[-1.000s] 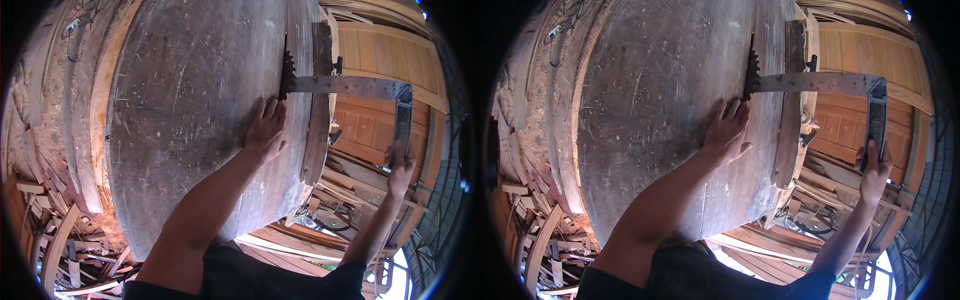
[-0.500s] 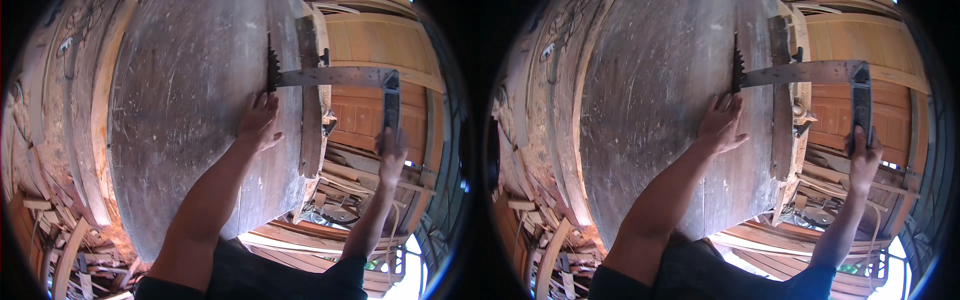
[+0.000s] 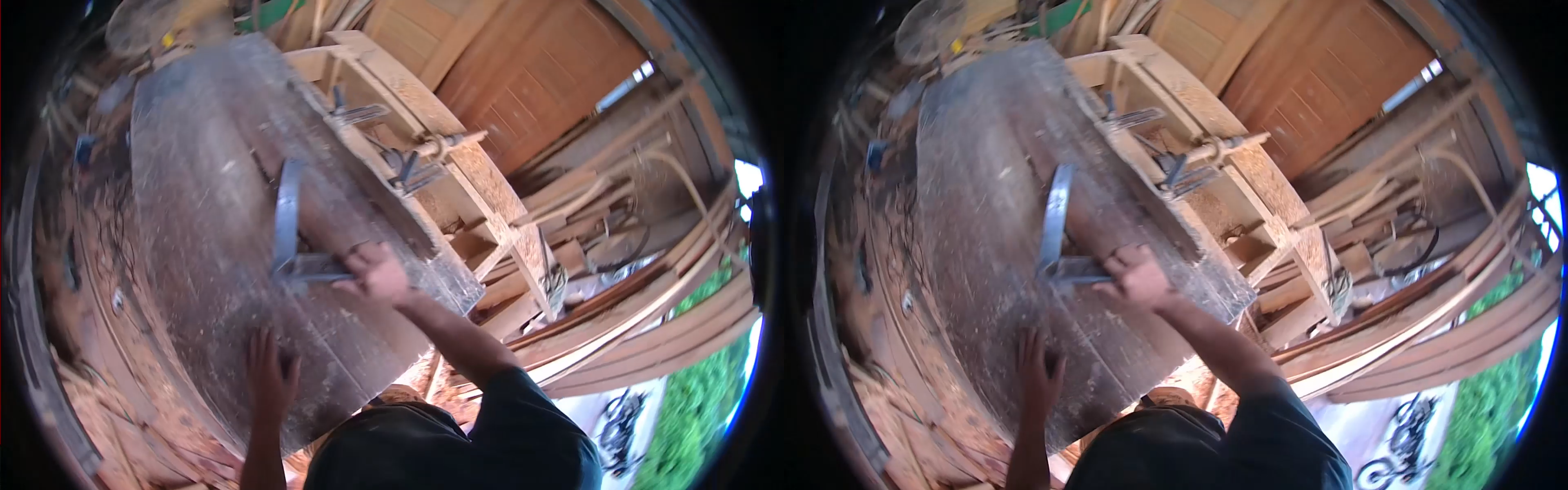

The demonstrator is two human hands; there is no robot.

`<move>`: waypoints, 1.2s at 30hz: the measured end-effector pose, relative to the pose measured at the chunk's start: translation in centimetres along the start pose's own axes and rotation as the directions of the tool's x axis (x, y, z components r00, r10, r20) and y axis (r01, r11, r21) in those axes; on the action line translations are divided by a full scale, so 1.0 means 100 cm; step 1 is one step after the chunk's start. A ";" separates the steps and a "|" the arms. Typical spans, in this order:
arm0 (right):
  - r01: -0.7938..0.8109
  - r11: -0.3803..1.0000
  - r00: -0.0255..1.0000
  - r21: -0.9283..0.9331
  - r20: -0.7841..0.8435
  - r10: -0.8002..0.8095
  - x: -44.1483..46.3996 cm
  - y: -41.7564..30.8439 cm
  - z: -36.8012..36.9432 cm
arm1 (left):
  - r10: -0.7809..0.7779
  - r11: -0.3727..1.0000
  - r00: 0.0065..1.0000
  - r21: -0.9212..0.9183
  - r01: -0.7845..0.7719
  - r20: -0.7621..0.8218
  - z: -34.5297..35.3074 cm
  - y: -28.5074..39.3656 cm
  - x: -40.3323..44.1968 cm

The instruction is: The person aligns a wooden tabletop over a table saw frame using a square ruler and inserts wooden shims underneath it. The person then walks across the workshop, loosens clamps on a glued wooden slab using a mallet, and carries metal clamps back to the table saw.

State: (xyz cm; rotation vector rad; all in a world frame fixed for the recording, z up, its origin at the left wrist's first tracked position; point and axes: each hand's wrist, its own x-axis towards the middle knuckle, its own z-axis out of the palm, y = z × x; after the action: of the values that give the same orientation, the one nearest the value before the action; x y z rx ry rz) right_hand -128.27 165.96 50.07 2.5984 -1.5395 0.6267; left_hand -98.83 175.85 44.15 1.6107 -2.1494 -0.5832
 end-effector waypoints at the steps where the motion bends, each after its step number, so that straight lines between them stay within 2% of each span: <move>1: -0.014 0.999 0.999 0.036 0.035 0.013 -0.005 0.000 0.007 | -0.044 0.992 0.999 0.115 0.048 -0.032 0.002 -0.009 -0.040; 2: -0.051 0.995 0.996 0.085 0.072 0.045 -0.010 0.001 0.013 | -0.089 0.986 0.996 0.140 0.091 -0.025 -0.013 -0.006 -0.065; 4: -0.090 0.985 0.994 0.145 0.082 0.078 -0.015 0.011 0.023 | -0.150 0.970 0.957 0.152 0.191 -0.248 0.005 -0.051 -0.136; 6: -0.105 0.977 0.994 0.184 0.040 0.099 -0.024 0.016 0.035 | -0.308 0.949 0.806 -0.220 0.225 -0.505 0.006 -0.043 -0.168; 7: -0.102 0.979 0.995 0.179 0.015 0.101 -0.029 0.018 0.039 | -0.601 0.768 0.721 -0.500 0.400 -0.346 0.016 -0.065 -0.190; 8: -0.122 0.974 0.991 0.192 -0.026 0.130 -0.039 0.015 0.040 | -0.823 0.476 0.550 -0.703 0.528 -0.145 0.022 -0.079 -0.206; 9: -0.135 0.971 0.986 0.197 -0.069 0.152 -0.046 0.013 0.040 | -0.903 0.272 0.431 -0.771 0.575 0.003 0.028 -0.099 -0.216; 10: -0.144 0.970 0.979 0.198 -0.112 0.169 -0.051 0.010 0.039 | -0.904 0.168 0.412 -0.794 0.584 0.112 0.033 -0.110 -0.218; 11: -0.218 0.950 0.959 0.225 -0.133 0.251 -0.058 0.006 0.032 | -0.887 0.105 0.420 -0.804 0.586 0.190 0.037 -0.122 -0.222; 14: -0.401 0.853 0.848 0.333 -0.218 0.483 -0.103 -0.008 -0.010 | -0.753 0.123 0.591 -0.821 0.557 0.288 0.048 -0.172 -0.234; 15: -0.412 0.861 0.775 0.299 -0.381 0.504 -0.122 -0.012 -0.018 | -0.687 0.166 0.667 -0.831 0.531 0.289 0.048 -0.198 -0.238; 16: -0.542 0.779 0.636 0.314 -0.454 0.625 -0.143 -0.019 -0.017 | -0.605 0.217 0.737 -0.828 0.517 0.301 0.050 -0.227 -0.236; 17: -0.583 0.725 0.499 0.366 -0.543 0.675 -0.165 -0.023 -0.016 | -0.562 0.060 0.676 -0.791 0.608 0.477 0.030 -0.195 -0.212; 18: -0.671 0.536 0.289 0.512 -0.485 0.826 -0.194 -0.030 -0.001 | -0.498 -0.082 0.590 -0.712 0.697 0.635 0.000 -0.138 -0.175; 19: -0.723 0.417 0.140 0.551 -0.474 0.870 -0.213 -0.042 0.000 | -0.518 -0.051 0.583 -0.703 0.709 0.626 -0.011 -0.122 -0.163; 20: -0.720 0.230 -0.069 0.654 -0.398 0.915 -0.235 -0.055 0.013 | -0.537 -0.021 0.576 -0.693 0.721 0.616 -0.022 -0.105 -0.151; 21: -0.701 0.112 -0.196 0.704 -0.342 0.919 -0.247 -0.074 0.018 | -0.393 -0.163 0.599 -0.694 0.702 0.698 -0.020 -0.116 -0.150; 22: -0.743 0.100 -0.199 0.661 -0.361 0.911 -0.260 -0.094 0.031 | -0.342 -0.189 0.600 -0.678 0.710 0.724 -0.028 -0.093 -0.140; 24: -0.674 -0.061 -0.340 0.736 -0.235 0.911 -0.264 -0.137 0.061 | -0.222 -0.323 0.493 -0.541 0.777 0.841 -0.022 -0.128 -0.140; 26: -0.556 -0.146 -0.389 0.818 -0.100 0.916 -0.254 -0.174 0.084 | -0.335 -0.278 0.451 -0.544 0.791 0.827 -0.031 -0.115 -0.136; 27: -0.585 -0.157 -0.396 0.795 -0.111 0.912 -0.247 -0.189 0.105 | -0.392 -0.256 0.430 -0.545 0.798 0.814 -0.034 -0.107 -0.133; 28: -0.619 -0.161 -0.402 0.769 -0.134 0.906 -0.246 -0.194 0.123 | -0.363 -0.229 0.456 -0.552 0.802 0.812 -0.036 -0.098 -0.131; 29: -0.585 -0.210 -0.426 0.783 -0.077 0.901 -0.239 -0.201 0.125 | -0.339 -0.201 0.478 -0.559 0.804 0.810 -0.043 -0.089 -0.133; 30: -0.569 -0.201 -0.441 0.797 -0.090 0.893 -0.228 -0.207 0.124 | -0.321 -0.177 0.497 -0.567 0.805 0.806 -0.053 -0.081 -0.137; 32: -0.583 -0.201 -0.445 0.787 -0.102 0.890 -0.209 -0.212 0.122 | -0.353 -0.090 0.466 -0.526 0.846 0.811 -0.077 -0.079 -0.136; 35: -0.727 -0.212 -0.455 0.653 -0.227 0.861 -0.202 -0.204 0.132 | -0.382 -0.017 0.471 -0.516 0.857 0.795 -0.083 -0.064 -0.135; 36: -0.713 -0.219 -0.456 0.666 -0.203 0.866 -0.205 -0.204 0.136 | -0.405 0.018 0.477 -0.515 0.857 0.780 -0.081 -0.061 -0.139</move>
State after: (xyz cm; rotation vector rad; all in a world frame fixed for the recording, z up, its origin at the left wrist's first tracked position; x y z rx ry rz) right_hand -115.25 189.79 33.18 -0.0852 -2.8415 1.5686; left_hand -85.95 186.94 46.79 1.6994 -0.5327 -2.1519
